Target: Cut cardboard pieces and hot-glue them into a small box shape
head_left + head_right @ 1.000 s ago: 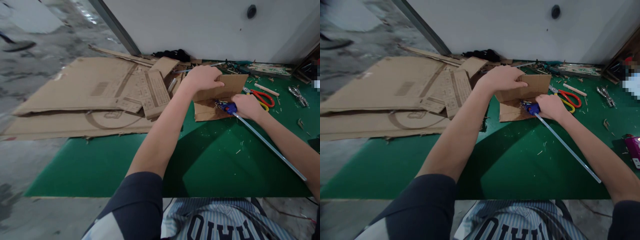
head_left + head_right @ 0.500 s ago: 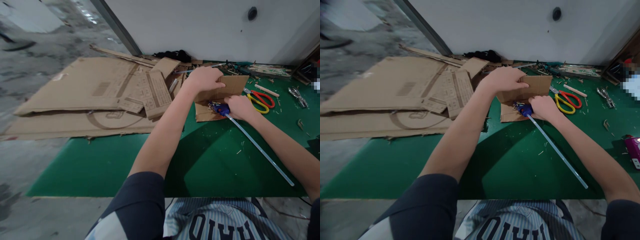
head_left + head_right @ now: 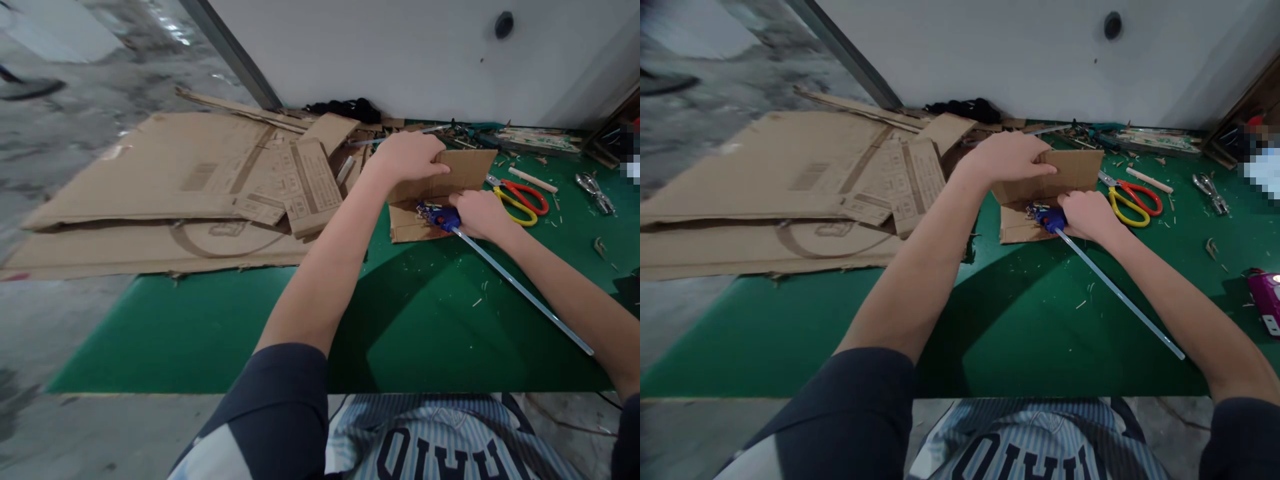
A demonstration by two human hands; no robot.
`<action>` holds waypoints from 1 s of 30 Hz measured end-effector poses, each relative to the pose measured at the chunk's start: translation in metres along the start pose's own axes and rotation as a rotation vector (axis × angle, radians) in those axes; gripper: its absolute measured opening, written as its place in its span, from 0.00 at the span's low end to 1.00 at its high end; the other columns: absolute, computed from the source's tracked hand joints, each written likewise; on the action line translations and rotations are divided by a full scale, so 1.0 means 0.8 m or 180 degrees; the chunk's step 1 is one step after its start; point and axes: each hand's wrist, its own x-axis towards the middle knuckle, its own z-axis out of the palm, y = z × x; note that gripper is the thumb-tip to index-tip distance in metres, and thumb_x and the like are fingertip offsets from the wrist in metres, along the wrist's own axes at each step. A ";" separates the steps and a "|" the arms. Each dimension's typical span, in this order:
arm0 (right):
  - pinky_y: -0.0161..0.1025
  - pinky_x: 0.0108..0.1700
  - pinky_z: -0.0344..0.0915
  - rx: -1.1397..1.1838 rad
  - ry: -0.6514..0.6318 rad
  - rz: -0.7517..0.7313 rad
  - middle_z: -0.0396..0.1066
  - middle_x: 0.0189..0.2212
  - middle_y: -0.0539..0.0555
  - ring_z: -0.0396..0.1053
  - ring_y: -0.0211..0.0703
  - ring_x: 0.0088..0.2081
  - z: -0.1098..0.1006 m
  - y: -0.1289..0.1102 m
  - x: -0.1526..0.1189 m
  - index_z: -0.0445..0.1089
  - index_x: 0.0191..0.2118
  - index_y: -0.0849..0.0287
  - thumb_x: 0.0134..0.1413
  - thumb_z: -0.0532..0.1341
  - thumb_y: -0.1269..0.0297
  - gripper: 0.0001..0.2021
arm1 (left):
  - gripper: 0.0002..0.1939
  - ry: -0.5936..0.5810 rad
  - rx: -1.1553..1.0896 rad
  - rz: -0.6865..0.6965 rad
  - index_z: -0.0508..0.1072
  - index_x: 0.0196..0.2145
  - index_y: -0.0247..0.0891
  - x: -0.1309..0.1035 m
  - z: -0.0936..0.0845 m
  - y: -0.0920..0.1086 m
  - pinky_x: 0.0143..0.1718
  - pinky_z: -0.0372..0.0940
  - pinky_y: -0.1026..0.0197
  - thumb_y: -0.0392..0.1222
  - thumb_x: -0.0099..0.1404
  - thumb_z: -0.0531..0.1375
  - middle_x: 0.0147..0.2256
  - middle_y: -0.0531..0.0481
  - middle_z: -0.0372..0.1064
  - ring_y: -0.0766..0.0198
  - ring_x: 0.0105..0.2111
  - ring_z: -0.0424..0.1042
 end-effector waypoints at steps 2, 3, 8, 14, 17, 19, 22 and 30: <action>0.43 0.34 0.60 0.0010 0.0004 -0.0012 0.76 0.40 0.64 0.76 0.58 0.40 0.000 0.000 0.000 0.70 0.45 0.62 0.55 0.58 0.60 0.14 | 0.24 0.0013 -0.0005 0.0002 0.75 0.49 0.39 0.000 0.000 0.000 0.49 0.64 0.51 0.57 0.67 0.52 0.46 0.42 0.75 0.46 0.49 0.71; 0.43 0.34 0.60 0.0013 0.0002 -0.0007 0.76 0.40 0.64 0.76 0.58 0.40 -0.001 0.000 0.000 0.70 0.44 0.62 0.54 0.58 0.60 0.14 | 0.23 0.0020 -0.0008 0.0002 0.75 0.49 0.39 0.000 0.000 0.000 0.49 0.64 0.51 0.57 0.67 0.52 0.46 0.42 0.75 0.46 0.49 0.71; 0.43 0.34 0.61 0.0028 -0.0020 0.0018 0.76 0.41 0.64 0.76 0.58 0.39 -0.001 0.000 0.001 0.70 0.45 0.61 0.55 0.57 0.60 0.15 | 0.23 0.0057 0.0007 0.0005 0.75 0.48 0.39 0.000 0.001 0.000 0.49 0.64 0.52 0.56 0.67 0.53 0.46 0.42 0.75 0.47 0.48 0.72; 0.44 0.35 0.61 0.0031 -0.0038 0.0018 0.76 0.41 0.64 0.76 0.58 0.39 -0.002 0.000 0.001 0.69 0.46 0.61 0.56 0.57 0.60 0.15 | 0.22 0.0121 -0.0094 -0.0025 0.76 0.47 0.41 0.000 0.003 -0.001 0.48 0.64 0.52 0.57 0.66 0.54 0.44 0.43 0.76 0.47 0.49 0.72; 0.43 0.34 0.61 0.0009 -0.0053 0.0004 0.76 0.41 0.64 0.76 0.59 0.39 -0.003 0.000 0.002 0.69 0.46 0.61 0.56 0.56 0.60 0.15 | 0.21 0.0133 -0.0118 -0.0016 0.76 0.46 0.41 -0.001 0.001 0.000 0.47 0.65 0.52 0.56 0.65 0.54 0.44 0.43 0.76 0.46 0.49 0.72; 0.43 0.34 0.60 0.0004 -0.0096 0.0019 0.76 0.42 0.64 0.76 0.58 0.39 -0.004 0.000 0.002 0.69 0.46 0.61 0.56 0.57 0.60 0.15 | 0.21 0.0117 -0.0098 -0.0001 0.76 0.46 0.42 -0.001 0.000 0.001 0.46 0.65 0.52 0.55 0.65 0.54 0.45 0.42 0.76 0.46 0.48 0.72; 0.42 0.35 0.59 -0.0009 -0.0164 0.0038 0.76 0.41 0.64 0.76 0.56 0.40 -0.005 0.000 0.002 0.69 0.46 0.61 0.56 0.57 0.60 0.15 | 0.20 0.0101 -0.0066 -0.0003 0.76 0.46 0.42 -0.002 -0.001 0.002 0.46 0.65 0.52 0.55 0.66 0.54 0.44 0.43 0.76 0.47 0.48 0.72; 0.43 0.33 0.58 -0.0032 -0.0115 -0.0246 0.76 0.41 0.63 0.76 0.58 0.40 -0.007 0.006 0.000 0.69 0.43 0.61 0.57 0.55 0.62 0.12 | 0.21 0.0072 -0.0037 0.0004 0.76 0.46 0.39 -0.004 -0.003 0.003 0.45 0.66 0.52 0.55 0.66 0.54 0.46 0.41 0.76 0.47 0.47 0.73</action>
